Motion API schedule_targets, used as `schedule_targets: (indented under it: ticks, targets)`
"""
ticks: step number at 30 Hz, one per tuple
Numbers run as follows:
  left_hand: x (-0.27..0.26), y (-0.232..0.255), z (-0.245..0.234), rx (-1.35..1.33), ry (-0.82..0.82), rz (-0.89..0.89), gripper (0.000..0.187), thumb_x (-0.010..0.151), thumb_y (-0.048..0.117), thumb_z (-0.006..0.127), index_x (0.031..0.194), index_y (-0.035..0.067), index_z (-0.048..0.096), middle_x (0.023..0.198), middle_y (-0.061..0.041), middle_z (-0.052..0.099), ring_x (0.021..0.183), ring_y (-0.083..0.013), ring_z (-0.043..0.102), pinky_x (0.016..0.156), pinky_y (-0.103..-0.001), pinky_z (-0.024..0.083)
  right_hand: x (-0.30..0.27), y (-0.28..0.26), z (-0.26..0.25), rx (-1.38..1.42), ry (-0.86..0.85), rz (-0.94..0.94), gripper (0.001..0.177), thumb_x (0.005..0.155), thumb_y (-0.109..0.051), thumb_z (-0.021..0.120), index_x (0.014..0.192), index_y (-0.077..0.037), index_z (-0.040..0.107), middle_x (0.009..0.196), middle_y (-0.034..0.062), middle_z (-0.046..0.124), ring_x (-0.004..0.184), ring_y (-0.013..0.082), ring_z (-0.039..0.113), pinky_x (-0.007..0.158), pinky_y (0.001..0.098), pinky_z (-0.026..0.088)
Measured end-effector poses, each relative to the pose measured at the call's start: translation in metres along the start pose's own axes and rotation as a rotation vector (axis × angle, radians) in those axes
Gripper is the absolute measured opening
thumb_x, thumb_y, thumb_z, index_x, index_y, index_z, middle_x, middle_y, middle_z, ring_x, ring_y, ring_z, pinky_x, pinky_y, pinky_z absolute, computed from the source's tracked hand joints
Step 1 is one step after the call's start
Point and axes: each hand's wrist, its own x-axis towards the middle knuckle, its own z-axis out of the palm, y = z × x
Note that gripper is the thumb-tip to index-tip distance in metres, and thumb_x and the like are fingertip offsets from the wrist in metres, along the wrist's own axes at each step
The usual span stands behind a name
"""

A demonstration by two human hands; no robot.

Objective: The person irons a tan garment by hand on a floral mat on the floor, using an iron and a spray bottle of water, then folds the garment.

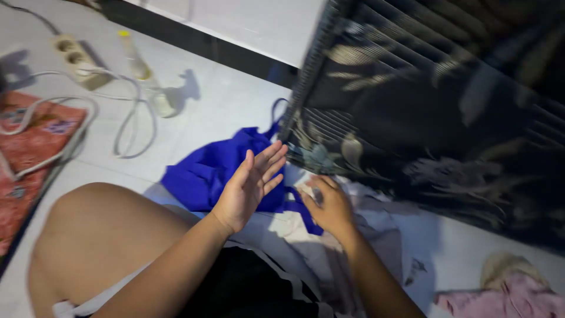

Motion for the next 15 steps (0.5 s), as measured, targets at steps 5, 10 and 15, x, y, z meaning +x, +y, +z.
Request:
schedule_targets:
  ticks: [5,10,15]
  targets:
    - [-0.001,-0.013,0.022,0.195,0.009,-0.132,0.078,0.093,0.060,0.030,0.151,0.009,0.029,0.158,-0.007,0.033,0.145,-0.0233,0.031,0.114,-0.042,0.025,-0.073,0.048,-0.053,-0.267,-0.441,0.304,0.121,0.045,-0.043,0.098,0.147,-0.032,0.033,0.156,0.0193,0.009,0.137,0.0471,0.018,0.104,0.0579,0.032]
    - [-0.012,-0.027,0.012,0.272,0.136,-0.170,0.072,0.091,0.058,0.035,0.147,0.013,0.038,0.152,-0.006,0.044,0.137,-0.0222,0.042,0.108,-0.042,0.033,-0.088,0.053,-0.011,-0.446,-0.446,0.499,0.131,0.048,-0.034,0.098,0.153,-0.033,0.019,0.158,0.0184,0.010,0.131,0.0513,0.022,0.104,0.0525,0.034]
    - [-0.019,-0.093,-0.024,0.570,0.307,-0.401,0.055,0.090,0.048,0.050,0.132,0.015,0.060,0.127,-0.007,0.063,0.117,-0.0246,0.060,0.092,-0.038,0.042,-0.085,0.071,0.002,-0.501,-0.269,0.347,0.058,0.073,-0.025,0.076,0.122,-0.016,0.048,0.107,0.0132,0.069,0.101,0.0340,0.067,0.089,0.0453,0.052]
